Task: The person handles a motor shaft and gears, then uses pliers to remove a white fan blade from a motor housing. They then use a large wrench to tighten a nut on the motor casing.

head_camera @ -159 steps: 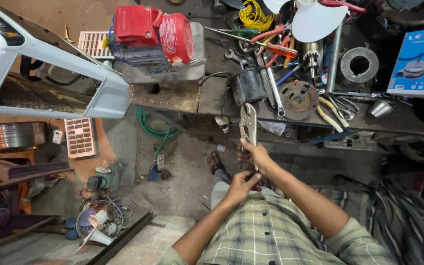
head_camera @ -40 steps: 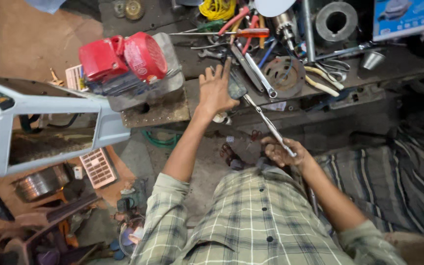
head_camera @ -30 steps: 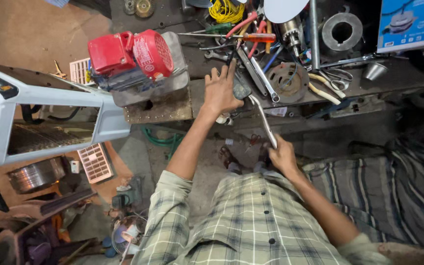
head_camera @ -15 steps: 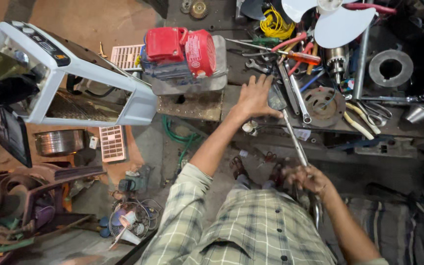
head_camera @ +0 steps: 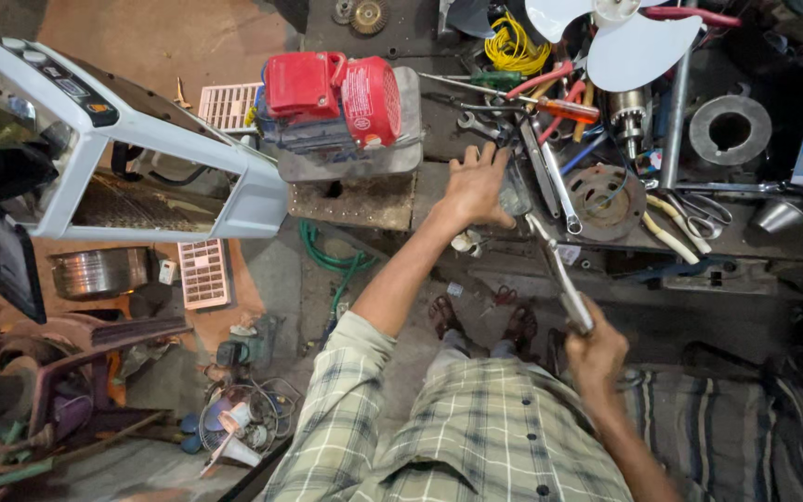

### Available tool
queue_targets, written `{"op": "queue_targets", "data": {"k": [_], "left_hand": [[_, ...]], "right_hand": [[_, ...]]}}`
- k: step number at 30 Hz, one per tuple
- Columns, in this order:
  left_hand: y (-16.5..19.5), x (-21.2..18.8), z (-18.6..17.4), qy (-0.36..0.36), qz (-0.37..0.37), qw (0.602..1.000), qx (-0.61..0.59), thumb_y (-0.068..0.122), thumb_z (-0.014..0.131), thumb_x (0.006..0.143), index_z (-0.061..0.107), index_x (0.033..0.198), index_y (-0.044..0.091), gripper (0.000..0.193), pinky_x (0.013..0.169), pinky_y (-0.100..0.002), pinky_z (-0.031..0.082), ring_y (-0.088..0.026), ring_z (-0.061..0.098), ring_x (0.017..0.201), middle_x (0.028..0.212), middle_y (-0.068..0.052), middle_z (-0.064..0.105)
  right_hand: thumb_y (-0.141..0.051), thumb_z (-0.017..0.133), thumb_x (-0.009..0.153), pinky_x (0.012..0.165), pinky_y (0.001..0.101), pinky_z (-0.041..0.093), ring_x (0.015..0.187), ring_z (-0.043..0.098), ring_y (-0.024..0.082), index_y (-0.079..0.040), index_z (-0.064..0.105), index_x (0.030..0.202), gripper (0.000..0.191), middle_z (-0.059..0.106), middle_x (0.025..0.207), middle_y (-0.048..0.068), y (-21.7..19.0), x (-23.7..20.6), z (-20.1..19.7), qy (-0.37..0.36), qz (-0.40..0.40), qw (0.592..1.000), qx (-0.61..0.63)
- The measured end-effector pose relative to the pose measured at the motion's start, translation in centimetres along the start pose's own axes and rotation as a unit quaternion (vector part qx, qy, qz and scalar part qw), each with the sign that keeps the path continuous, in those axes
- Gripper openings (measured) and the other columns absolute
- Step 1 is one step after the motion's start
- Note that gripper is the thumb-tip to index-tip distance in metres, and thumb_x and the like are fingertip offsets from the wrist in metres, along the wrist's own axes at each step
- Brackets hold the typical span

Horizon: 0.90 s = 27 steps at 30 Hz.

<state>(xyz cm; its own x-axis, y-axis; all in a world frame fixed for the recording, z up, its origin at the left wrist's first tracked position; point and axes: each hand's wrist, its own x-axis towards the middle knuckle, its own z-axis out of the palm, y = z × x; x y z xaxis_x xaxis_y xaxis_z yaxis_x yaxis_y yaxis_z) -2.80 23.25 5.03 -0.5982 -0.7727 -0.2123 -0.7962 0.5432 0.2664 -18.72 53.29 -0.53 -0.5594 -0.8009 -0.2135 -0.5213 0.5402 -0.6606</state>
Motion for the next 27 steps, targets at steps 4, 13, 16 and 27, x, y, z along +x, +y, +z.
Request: {"op": "queue_targets", "data": {"k": [4,13,16,27], "left_hand": [[-0.6,-0.1,0.3,0.057,0.034,0.998,-0.011,0.053,0.099,0.038,0.040,0.145,0.005,0.132,0.094,-0.064,0.043,-0.043,0.043,0.128,0.143,-0.021,0.044],[0.4,1.1,0.2,0.016,0.022,0.999,-0.024,0.047,0.097,0.046,0.042,0.147,0.010,0.120,0.099,-0.063,0.044,-0.039,0.043,0.133,0.144,-0.014,0.047],[0.4,0.9,-0.2,0.022,0.028,0.999,-0.006,0.049,0.098,0.042,0.040,0.147,0.008,0.127,0.097,-0.062,0.044,-0.040,0.044,0.130,0.142,-0.016,0.047],[0.7,0.8,-0.1,0.020,-0.008,0.999,-0.025,0.047,0.097,0.041,0.040,0.148,0.011,0.127,0.098,-0.059,0.043,-0.042,0.044,0.130,0.147,-0.014,0.046]], "right_hand": [[-0.021,0.072,0.094,0.084,0.0363,0.056,0.106,0.071,0.023,-0.016,0.063,0.148,0.055,0.074,0.120,0.018,-0.1,-1.1,-0.6,-0.031,-0.124,0.990,0.066],[-0.088,0.049,0.078,0.048,0.0345,0.055,0.079,0.071,0.028,0.005,0.043,0.144,0.114,0.072,0.108,0.024,3.4,6.3,1.4,-0.530,0.176,0.566,0.607],[-0.075,0.056,0.083,0.048,0.0307,0.050,0.073,0.068,0.022,-0.009,0.044,0.155,0.099,0.070,0.099,0.018,1.4,7.2,5.3,-0.629,0.103,0.351,0.686],[-0.017,0.074,0.098,0.048,0.0326,0.045,0.053,0.055,0.014,-0.009,0.057,0.106,0.021,0.056,0.069,0.001,0.6,8.0,3.3,-0.457,0.245,0.670,0.531]]}}
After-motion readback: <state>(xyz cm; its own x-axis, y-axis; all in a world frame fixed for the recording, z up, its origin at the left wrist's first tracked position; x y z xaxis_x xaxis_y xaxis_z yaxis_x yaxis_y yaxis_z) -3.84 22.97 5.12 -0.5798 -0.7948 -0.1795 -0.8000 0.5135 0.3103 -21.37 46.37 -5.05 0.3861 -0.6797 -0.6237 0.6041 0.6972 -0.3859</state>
